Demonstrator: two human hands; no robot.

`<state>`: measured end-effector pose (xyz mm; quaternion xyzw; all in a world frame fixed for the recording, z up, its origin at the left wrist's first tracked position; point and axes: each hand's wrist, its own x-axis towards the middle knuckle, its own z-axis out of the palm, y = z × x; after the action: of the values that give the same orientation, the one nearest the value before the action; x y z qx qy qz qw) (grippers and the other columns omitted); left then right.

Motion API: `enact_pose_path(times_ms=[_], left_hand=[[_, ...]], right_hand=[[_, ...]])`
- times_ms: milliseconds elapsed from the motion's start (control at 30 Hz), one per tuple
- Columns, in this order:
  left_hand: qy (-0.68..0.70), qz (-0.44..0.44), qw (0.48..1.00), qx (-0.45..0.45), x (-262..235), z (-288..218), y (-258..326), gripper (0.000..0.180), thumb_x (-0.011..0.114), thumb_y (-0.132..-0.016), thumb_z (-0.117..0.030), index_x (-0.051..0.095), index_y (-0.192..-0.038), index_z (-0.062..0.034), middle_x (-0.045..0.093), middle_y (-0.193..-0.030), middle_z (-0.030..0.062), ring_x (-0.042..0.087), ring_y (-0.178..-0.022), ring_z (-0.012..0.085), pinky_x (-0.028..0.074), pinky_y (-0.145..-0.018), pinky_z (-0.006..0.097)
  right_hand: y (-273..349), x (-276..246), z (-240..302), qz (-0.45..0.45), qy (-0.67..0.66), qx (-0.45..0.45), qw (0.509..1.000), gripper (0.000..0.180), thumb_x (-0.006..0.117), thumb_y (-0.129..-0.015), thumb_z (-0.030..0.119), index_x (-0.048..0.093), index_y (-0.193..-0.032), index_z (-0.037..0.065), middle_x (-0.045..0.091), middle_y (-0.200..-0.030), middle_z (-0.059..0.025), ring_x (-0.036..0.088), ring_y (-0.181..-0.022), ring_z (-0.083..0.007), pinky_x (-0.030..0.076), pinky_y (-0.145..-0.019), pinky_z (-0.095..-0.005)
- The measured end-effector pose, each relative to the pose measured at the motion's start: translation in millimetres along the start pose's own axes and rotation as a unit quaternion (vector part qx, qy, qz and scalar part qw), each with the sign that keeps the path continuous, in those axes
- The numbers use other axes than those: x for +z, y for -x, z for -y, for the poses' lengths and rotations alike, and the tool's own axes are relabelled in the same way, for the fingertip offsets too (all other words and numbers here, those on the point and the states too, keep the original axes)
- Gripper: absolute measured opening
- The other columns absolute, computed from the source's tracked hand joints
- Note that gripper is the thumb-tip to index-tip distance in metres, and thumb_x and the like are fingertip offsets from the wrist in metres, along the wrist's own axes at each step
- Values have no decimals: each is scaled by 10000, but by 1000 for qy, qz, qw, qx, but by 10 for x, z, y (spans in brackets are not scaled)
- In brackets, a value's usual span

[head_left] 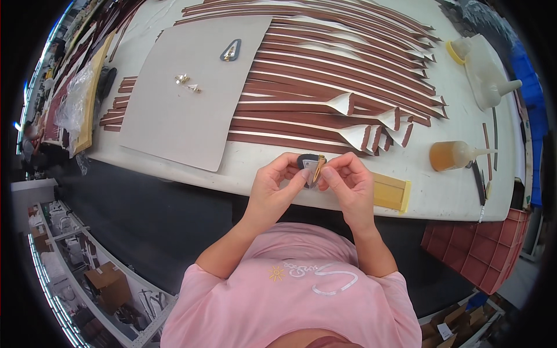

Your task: Applying glue to triangular metal frames and attaching small leather components to assemble hardware for bags.

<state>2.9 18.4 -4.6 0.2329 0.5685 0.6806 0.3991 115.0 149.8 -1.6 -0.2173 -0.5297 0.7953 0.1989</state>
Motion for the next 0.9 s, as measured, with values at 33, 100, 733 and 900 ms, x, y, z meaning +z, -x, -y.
enact_pose_path(times_ms=[33, 100, 733, 900], left_hand=[[6, 7, 1000, 3, 9, -17, 6, 200, 573, -964, -51, 610, -1143, 30, 645, -1019, 30, 594, -926, 79, 463, -830, 227], [19, -2, 1000, -15, 9, -54, 21, 202, 572, -967, -60, 612, -1142, 31, 649, -1029, 35, 595, -921, 77, 469, -823, 229], [61, -27, 996, -56, -54, -53, 2, 235, 549, -976, -77, 641, -1149, 53, 683, -1037, 96, 663, -930, 139, 589, -789, 272], [84, -31, 993, -72, 2, -90, -4, 246, 540, -982, -82, 632, -1158, 63, 686, -1013, 90, 655, -887, 107, 582, -792, 247]], right_hand=[[-16, -1, -4, -4, 28, -3, 1000, 118, 670, -918, 91, 580, -938, 17, 650, -849, -37, 619, -749, -70, 512, -670, -213], [-32, -10, -1, -4, 30, 9, 999, 121, 675, -914, 88, 589, -944, 8, 657, -853, -45, 629, -750, -79, 521, -676, -213], [-60, -73, 128, 46, 115, 40, 991, 98, 685, -893, 44, 650, -951, -27, 675, -843, -46, 638, -751, -77, 525, -696, -207], [-50, -61, 110, 36, 120, 16, 992, 105, 693, -891, 57, 650, -942, -25, 673, -838, -42, 631, -746, -74, 522, -695, -205]])
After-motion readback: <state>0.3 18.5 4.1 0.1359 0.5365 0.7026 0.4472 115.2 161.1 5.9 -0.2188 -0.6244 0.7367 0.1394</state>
